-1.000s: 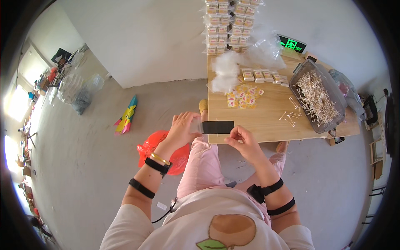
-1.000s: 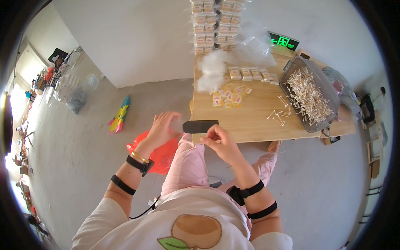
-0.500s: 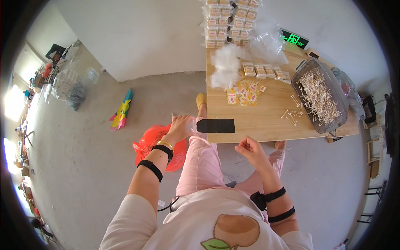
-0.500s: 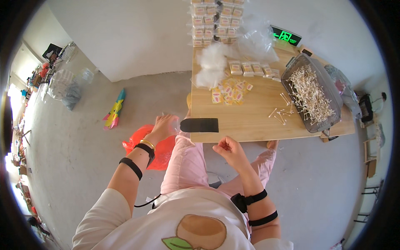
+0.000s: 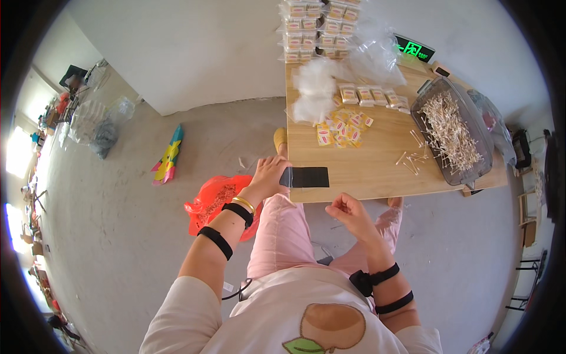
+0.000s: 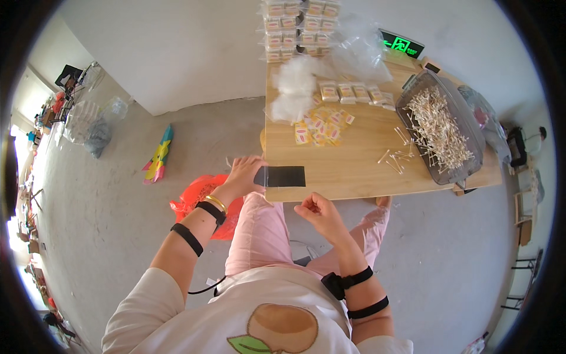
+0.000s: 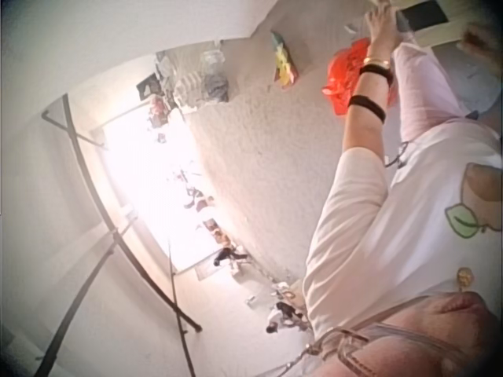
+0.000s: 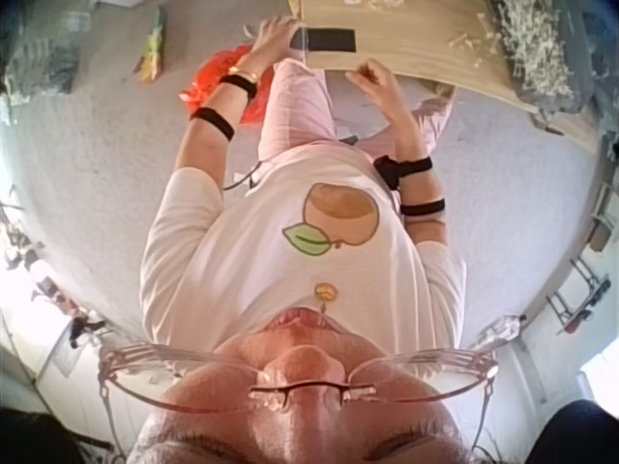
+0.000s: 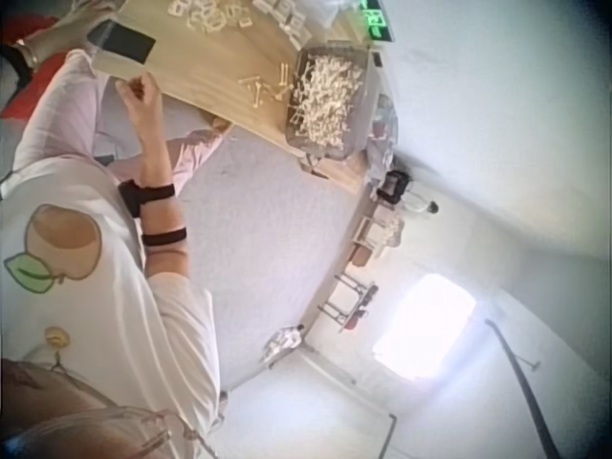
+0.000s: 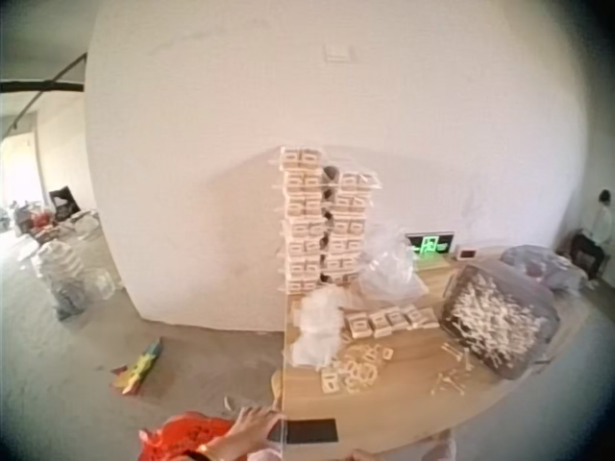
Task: Arranging and packaging cotton swabs into small plastic bags.
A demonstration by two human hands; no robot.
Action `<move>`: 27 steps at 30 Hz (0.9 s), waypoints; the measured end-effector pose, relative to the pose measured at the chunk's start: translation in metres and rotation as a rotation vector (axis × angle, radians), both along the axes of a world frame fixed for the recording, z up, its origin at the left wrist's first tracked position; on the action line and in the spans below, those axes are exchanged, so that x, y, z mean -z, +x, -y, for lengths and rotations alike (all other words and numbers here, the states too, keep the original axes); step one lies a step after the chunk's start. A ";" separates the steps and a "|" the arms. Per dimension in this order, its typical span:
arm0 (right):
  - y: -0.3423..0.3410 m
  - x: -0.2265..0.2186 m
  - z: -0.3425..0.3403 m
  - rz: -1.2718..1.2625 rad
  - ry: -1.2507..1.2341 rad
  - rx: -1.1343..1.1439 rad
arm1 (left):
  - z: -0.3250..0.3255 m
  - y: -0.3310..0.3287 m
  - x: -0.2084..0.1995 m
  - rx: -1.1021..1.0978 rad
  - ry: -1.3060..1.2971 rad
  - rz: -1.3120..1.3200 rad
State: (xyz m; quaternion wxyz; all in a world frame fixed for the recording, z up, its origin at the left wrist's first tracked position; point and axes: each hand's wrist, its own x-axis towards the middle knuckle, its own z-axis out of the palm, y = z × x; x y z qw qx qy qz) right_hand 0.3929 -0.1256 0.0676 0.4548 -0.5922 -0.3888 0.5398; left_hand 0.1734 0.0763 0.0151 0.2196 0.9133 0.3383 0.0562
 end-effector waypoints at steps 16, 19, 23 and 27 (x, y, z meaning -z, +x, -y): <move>0.029 0.026 0.014 0.059 0.014 0.089 | 0.038 0.049 -0.014 0.004 0.089 0.117; 0.055 0.042 0.017 0.045 0.028 0.161 | 0.054 0.071 -0.006 0.063 0.049 0.225; 0.108 0.064 0.030 0.187 0.062 0.339 | 0.077 0.106 0.009 0.168 0.108 0.191; 0.154 0.052 0.031 0.579 0.044 0.618 | 0.082 0.124 0.024 0.196 0.105 0.141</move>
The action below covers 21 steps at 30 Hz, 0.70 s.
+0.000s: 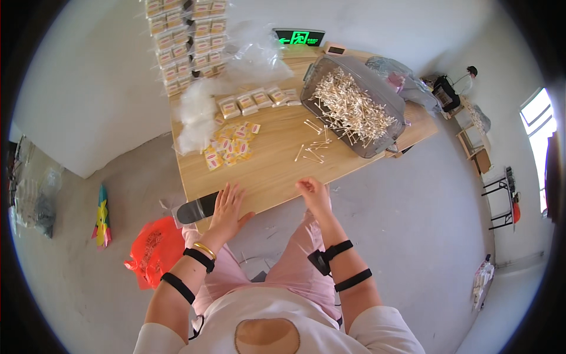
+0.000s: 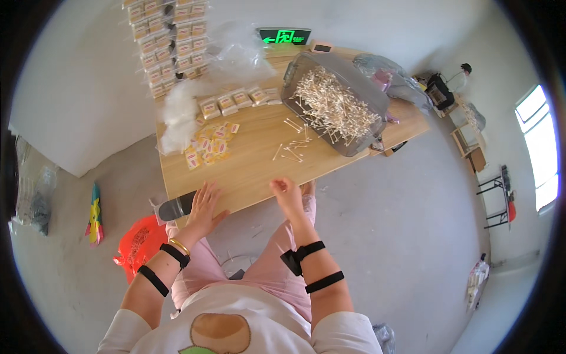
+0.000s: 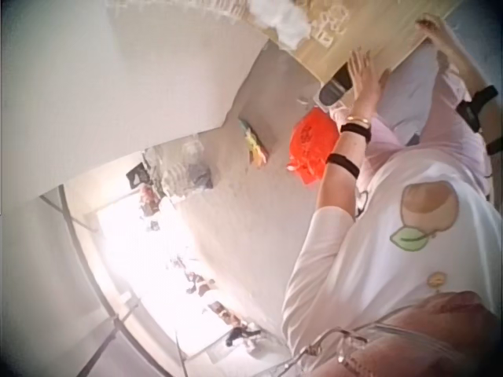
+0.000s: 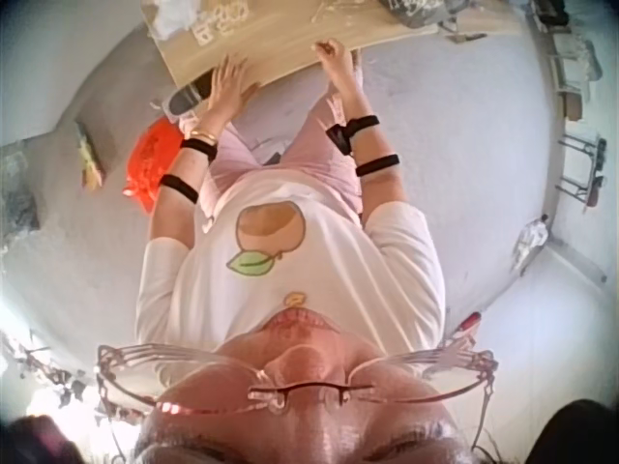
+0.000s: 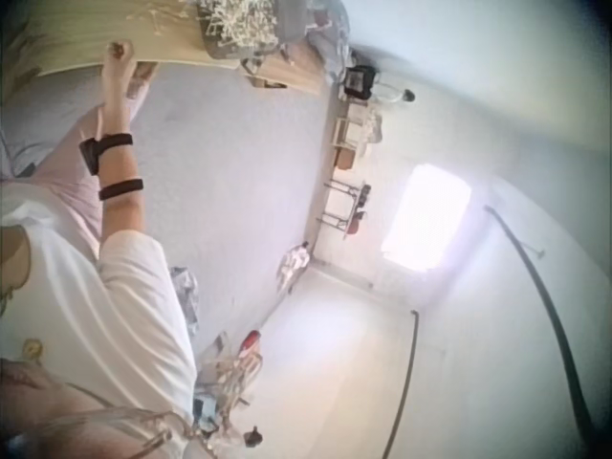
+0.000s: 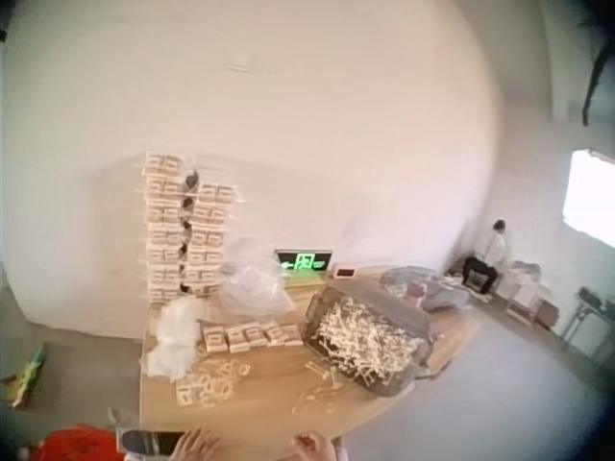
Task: Arranging and packaging cotton swabs into small plastic bags.
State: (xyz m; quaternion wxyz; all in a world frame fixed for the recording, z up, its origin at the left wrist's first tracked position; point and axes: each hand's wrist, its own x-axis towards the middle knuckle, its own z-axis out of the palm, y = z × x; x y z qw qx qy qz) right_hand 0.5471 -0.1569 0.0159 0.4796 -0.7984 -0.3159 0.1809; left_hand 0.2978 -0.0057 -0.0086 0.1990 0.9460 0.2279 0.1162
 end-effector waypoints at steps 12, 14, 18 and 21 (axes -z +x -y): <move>0.083 0.024 -0.040 0.505 -0.270 0.099 | 0.008 0.056 0.007 0.056 0.016 0.016; 0.074 0.017 -0.061 0.569 -0.282 0.134 | 0.004 0.057 0.007 0.028 0.040 0.031; 0.077 0.031 -0.083 0.614 -0.255 0.159 | 0.006 0.063 0.009 0.031 0.070 0.058; 0.075 0.047 -0.076 0.653 -0.273 0.038 | 0.009 0.066 0.007 0.033 0.064 0.052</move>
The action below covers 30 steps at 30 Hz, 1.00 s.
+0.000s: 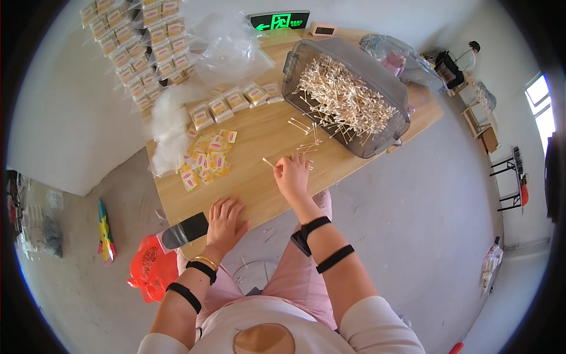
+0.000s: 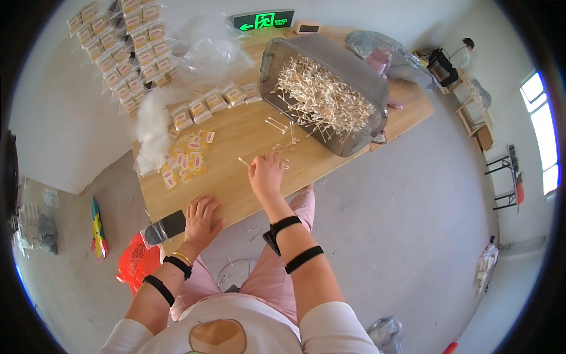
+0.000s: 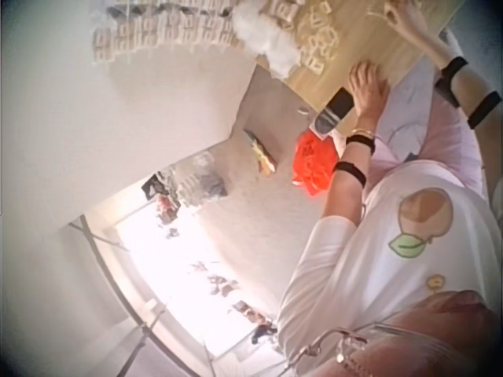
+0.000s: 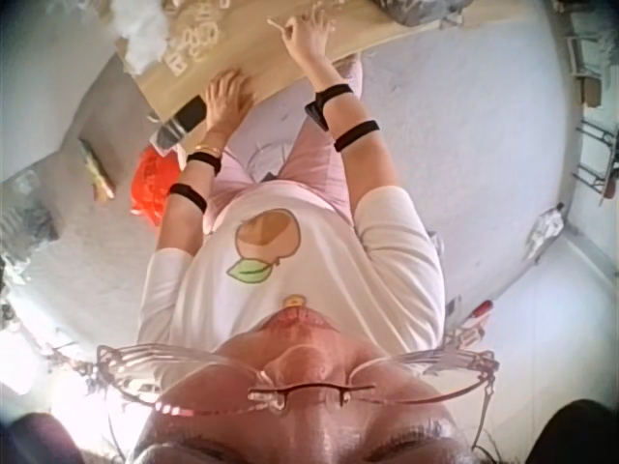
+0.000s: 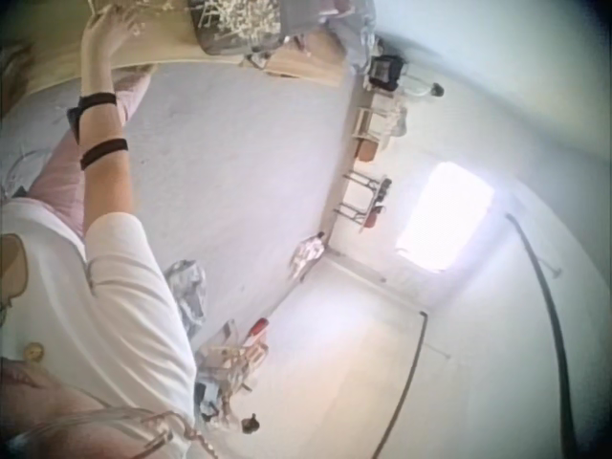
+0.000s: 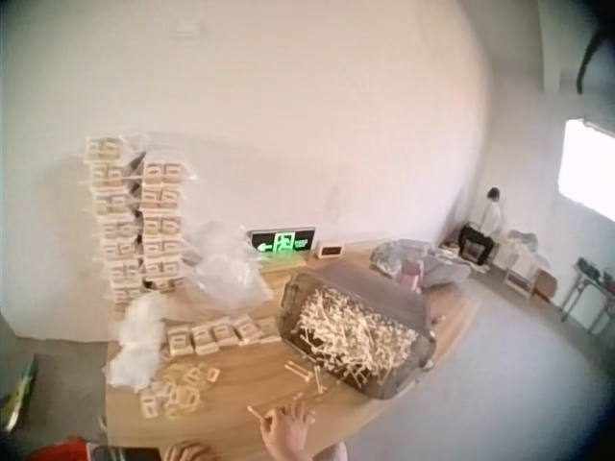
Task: Arranging and packaging cotton swabs into small plastic bags.
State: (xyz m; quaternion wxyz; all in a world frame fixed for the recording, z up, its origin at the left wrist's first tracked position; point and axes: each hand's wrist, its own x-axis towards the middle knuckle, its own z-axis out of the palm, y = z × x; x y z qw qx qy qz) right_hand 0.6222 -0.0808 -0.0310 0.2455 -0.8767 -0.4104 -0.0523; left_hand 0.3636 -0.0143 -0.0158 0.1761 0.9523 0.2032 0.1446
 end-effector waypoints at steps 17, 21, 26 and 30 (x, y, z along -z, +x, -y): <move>0.035 -0.006 0.049 -0.084 0.126 0.049 | -0.002 0.000 -0.001 -0.016 0.020 -0.022; 0.013 0.016 0.045 -0.176 0.183 -0.024 | -0.001 0.001 0.002 -0.002 -0.038 -0.008; -0.041 -0.004 0.030 -0.255 0.228 -0.187 | -0.003 0.011 0.003 0.139 0.047 -0.113; 0.005 -0.015 0.033 -0.088 0.351 -0.109 | -0.001 0.058 -0.011 0.209 0.155 -0.263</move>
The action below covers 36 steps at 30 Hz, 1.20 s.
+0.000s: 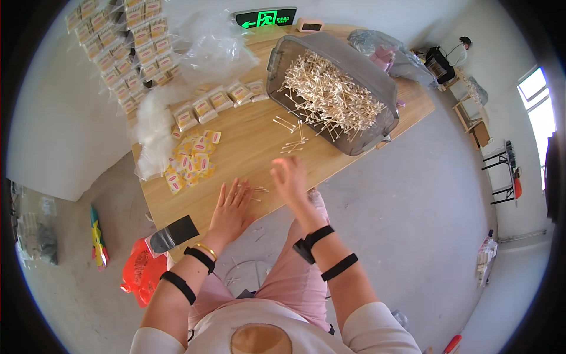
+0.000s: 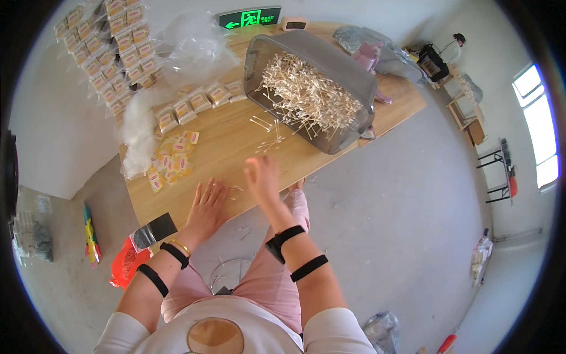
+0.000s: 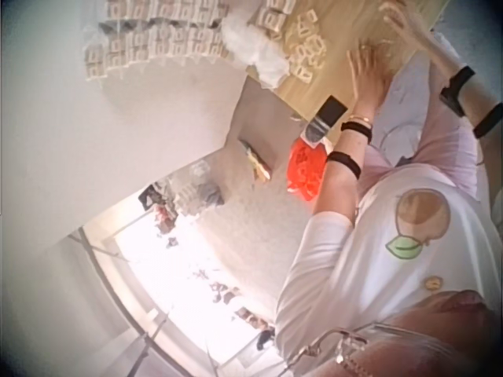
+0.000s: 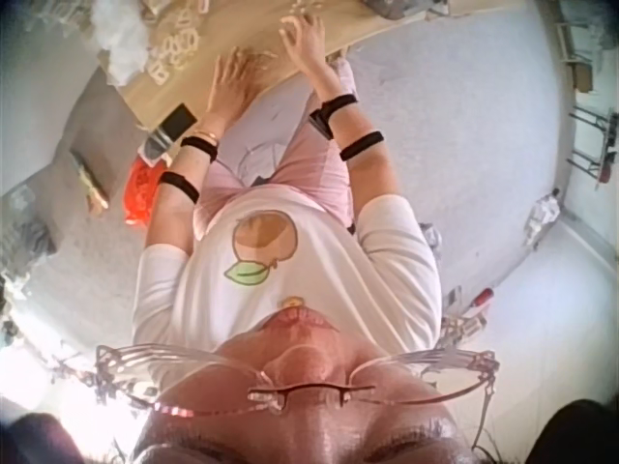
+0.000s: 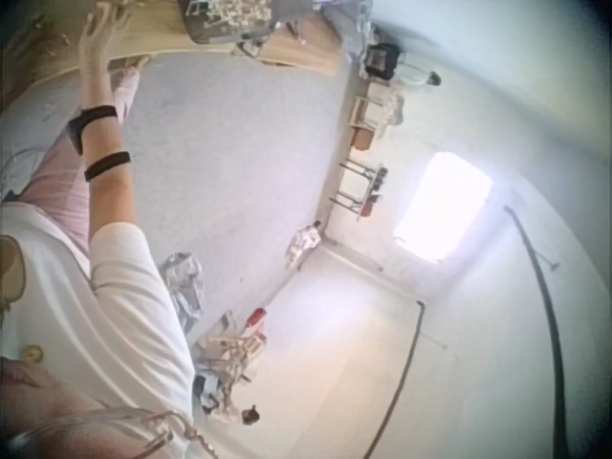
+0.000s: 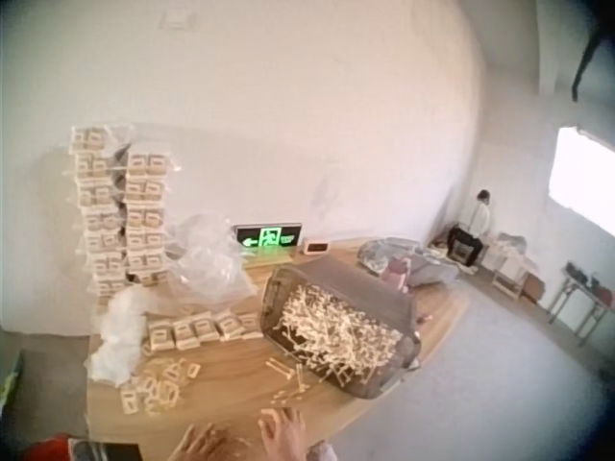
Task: Arranging and packaging cotton swabs into small plastic bags.
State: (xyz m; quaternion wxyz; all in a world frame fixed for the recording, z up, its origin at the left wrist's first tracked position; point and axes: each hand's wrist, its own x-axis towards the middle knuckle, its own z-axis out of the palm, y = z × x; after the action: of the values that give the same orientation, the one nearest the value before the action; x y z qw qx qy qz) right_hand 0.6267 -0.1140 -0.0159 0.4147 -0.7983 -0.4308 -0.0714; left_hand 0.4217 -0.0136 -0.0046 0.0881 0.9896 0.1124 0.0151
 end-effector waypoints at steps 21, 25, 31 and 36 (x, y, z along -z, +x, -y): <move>-0.016 0.019 -0.020 -0.101 -0.084 -0.193 | -0.003 0.024 0.007 -0.099 -0.108 0.041; 0.041 0.008 -0.008 0.009 -0.078 0.113 | -0.004 0.022 0.006 -0.107 -0.133 0.057; 0.063 0.015 -0.005 -0.019 -0.213 0.168 | -0.001 0.027 0.001 -0.109 -0.065 0.008; 0.017 0.019 -0.030 -0.042 -0.114 -0.067 | -0.002 0.024 0.002 -0.107 -0.102 0.028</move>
State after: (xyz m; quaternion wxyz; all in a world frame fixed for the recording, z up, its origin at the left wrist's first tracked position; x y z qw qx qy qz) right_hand 0.6437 -0.0842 -0.0348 0.3796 -0.8072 -0.4517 -0.0159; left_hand 0.4462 -0.0112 -0.0070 0.1388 0.9762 0.1643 0.0279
